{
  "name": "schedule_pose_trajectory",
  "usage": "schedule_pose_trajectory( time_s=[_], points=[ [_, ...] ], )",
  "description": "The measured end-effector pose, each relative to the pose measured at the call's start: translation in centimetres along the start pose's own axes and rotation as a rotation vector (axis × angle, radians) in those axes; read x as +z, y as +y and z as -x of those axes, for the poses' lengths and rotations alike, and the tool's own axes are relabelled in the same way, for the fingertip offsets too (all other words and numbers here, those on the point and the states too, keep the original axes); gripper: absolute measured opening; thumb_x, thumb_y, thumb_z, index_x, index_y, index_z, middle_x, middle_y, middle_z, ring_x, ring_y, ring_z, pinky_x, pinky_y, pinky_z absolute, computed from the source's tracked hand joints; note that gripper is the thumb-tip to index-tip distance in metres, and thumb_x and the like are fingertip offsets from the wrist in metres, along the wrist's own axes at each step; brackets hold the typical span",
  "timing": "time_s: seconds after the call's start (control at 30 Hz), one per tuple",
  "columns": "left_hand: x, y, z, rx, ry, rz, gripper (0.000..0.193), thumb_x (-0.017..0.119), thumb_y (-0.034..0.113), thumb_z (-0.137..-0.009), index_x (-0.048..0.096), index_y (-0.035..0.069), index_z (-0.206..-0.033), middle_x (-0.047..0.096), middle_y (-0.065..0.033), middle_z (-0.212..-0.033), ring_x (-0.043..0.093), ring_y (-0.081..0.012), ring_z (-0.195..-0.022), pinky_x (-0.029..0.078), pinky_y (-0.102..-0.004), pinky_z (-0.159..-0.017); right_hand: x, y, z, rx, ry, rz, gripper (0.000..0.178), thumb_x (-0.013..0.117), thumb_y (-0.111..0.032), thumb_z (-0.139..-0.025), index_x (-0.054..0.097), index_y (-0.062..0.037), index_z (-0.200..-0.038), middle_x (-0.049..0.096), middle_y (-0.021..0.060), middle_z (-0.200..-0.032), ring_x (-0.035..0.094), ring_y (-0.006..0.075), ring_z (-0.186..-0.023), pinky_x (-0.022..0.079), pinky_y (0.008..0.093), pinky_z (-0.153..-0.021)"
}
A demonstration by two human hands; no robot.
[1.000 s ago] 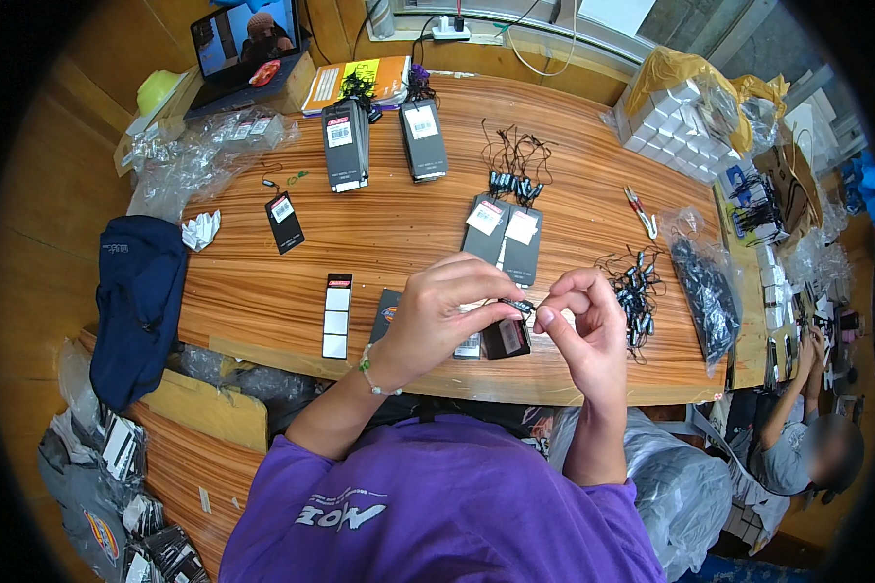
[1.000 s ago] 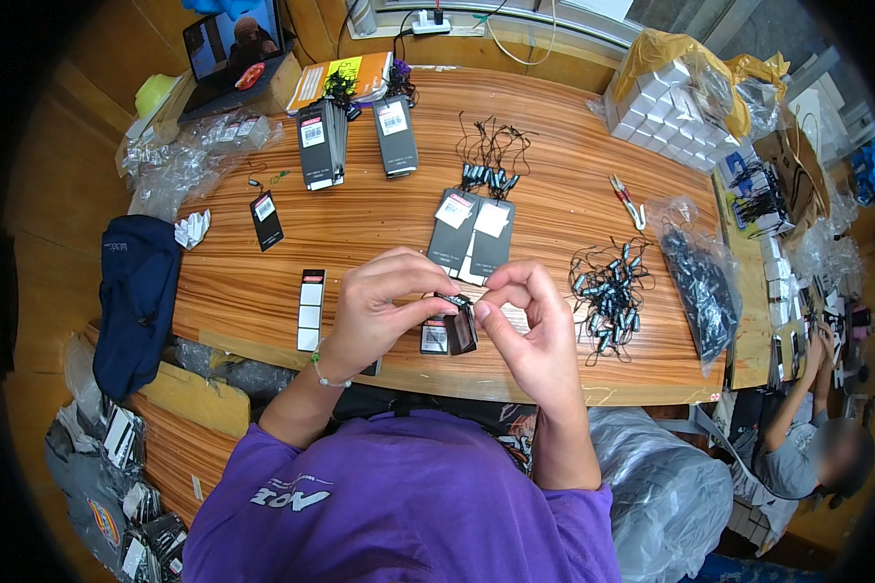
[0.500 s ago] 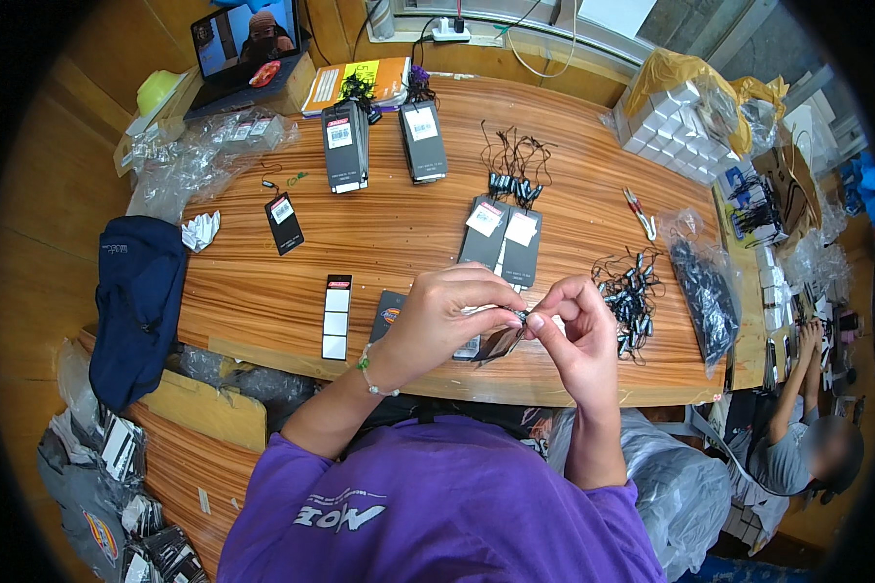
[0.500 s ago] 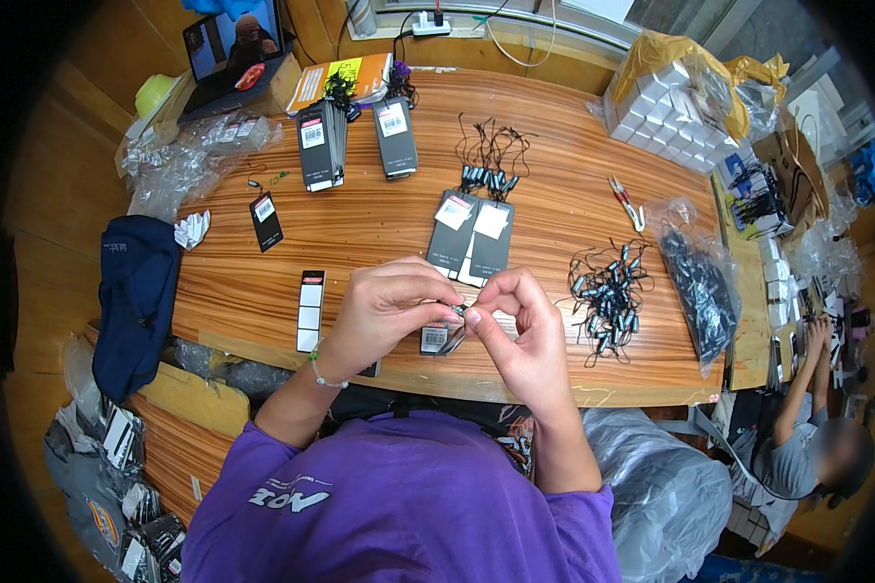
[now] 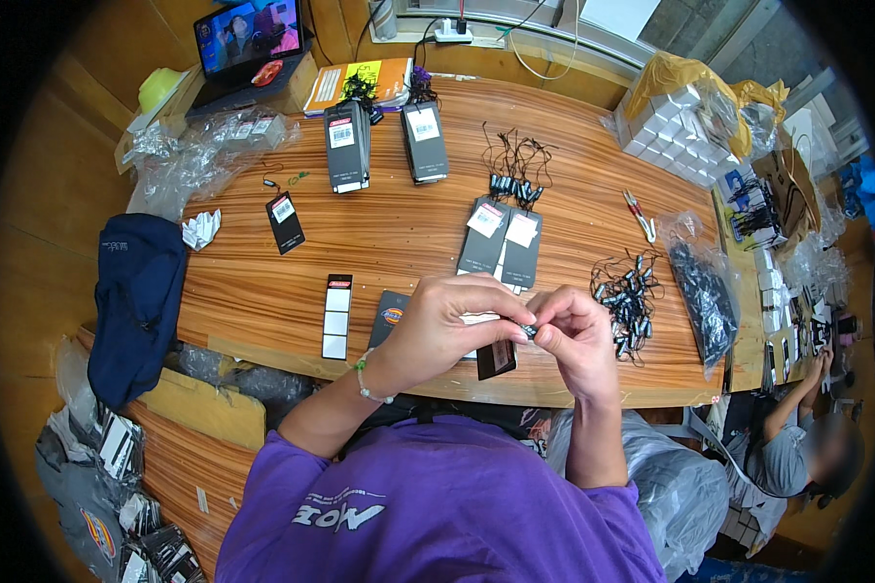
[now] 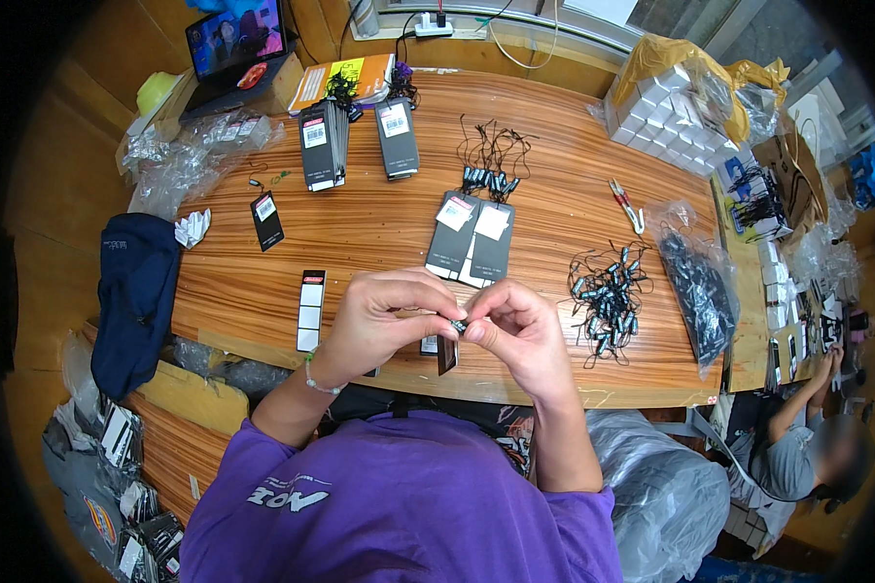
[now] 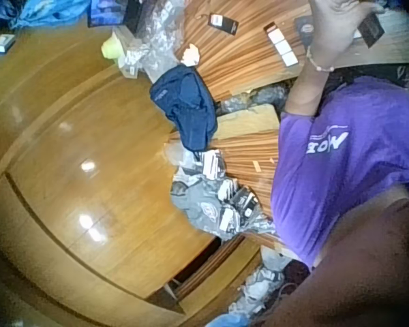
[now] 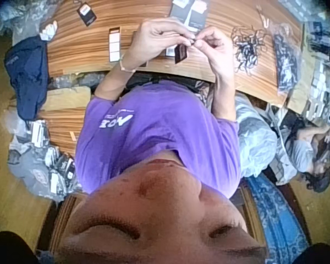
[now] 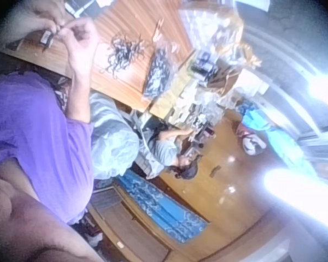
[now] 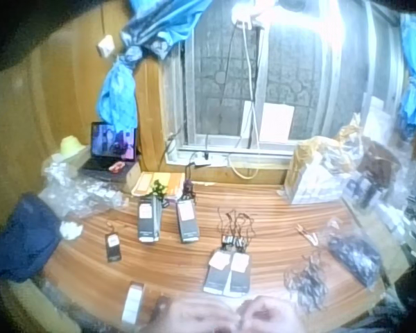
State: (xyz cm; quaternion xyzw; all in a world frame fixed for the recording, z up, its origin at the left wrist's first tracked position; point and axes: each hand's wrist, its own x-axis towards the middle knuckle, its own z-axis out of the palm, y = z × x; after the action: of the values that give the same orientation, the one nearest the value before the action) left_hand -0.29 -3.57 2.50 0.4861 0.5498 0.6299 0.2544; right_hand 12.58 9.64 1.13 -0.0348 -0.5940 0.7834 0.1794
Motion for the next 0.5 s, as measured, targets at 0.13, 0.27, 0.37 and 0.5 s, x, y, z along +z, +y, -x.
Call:
schedule_pose_trajectory(
  time_s=[0.13,0.27,0.37,0.5],
  points=[
    [-0.5,0.3,-1.1,0.129,0.048,-0.249,0.013,0.069,0.010,-0.073,0.067,0.003,-0.084,0.063,-0.0083,-0.082,0.059,-0.0200,-0.079,0.046,-0.0297,-0.069,1.4,0.2,-0.3,-0.088,0.097,0.222,0.022,0.050,-0.020,-0.092,0.054,0.0016,-0.089,0.059,0.0060,-0.079,0.054,0.0140,-0.082,0.042,0.0275,-0.079],
    [0.0,-0.9,-1.7,0.218,0.164,-0.398,0.030,0.070,0.014,-0.072,0.061,0.002,-0.098,0.055,-0.0108,-0.102,0.052,-0.0217,-0.096,0.041,-0.0324,-0.084,-0.1,1.6,-0.7,0.108,0.055,-0.076,0.028,0.043,-0.026,-0.094,0.052,-0.0019,-0.084,0.056,0.0111,-0.080,0.053,0.0169,-0.081,0.042,0.0289,-0.077],
    [1.1,-3.3,0.0,0.152,0.135,-0.314,0.043,0.067,0.011,-0.077,0.044,0.002,-0.112,0.047,-0.0129,-0.110,0.048,-0.0214,-0.105,0.038,-0.0345,-0.090,0.0,2.0,-1.5,0.026,0.201,-0.426,0.028,0.042,-0.027,-0.095,0.049,-0.0040,-0.081,0.055,0.0109,-0.076,0.054,0.0194,-0.077,0.043,0.0302,-0.075],
    [3.3,-3.8,0.8,-0.077,0.106,-0.154,0.040,0.057,0.003,-0.083,0.036,0.002,-0.117,0.050,-0.0129,-0.105,0.053,-0.0196,-0.095,0.043,-0.0311,-0.082,0.1,2.6,-1.8,0.000,0.329,-0.422,0.027,0.041,-0.028,-0.095,0.048,-0.0050,-0.082,0.054,0.0109,-0.074,0.054,0.0204,-0.075,0.044,0.0303,-0.073]
  ],
)
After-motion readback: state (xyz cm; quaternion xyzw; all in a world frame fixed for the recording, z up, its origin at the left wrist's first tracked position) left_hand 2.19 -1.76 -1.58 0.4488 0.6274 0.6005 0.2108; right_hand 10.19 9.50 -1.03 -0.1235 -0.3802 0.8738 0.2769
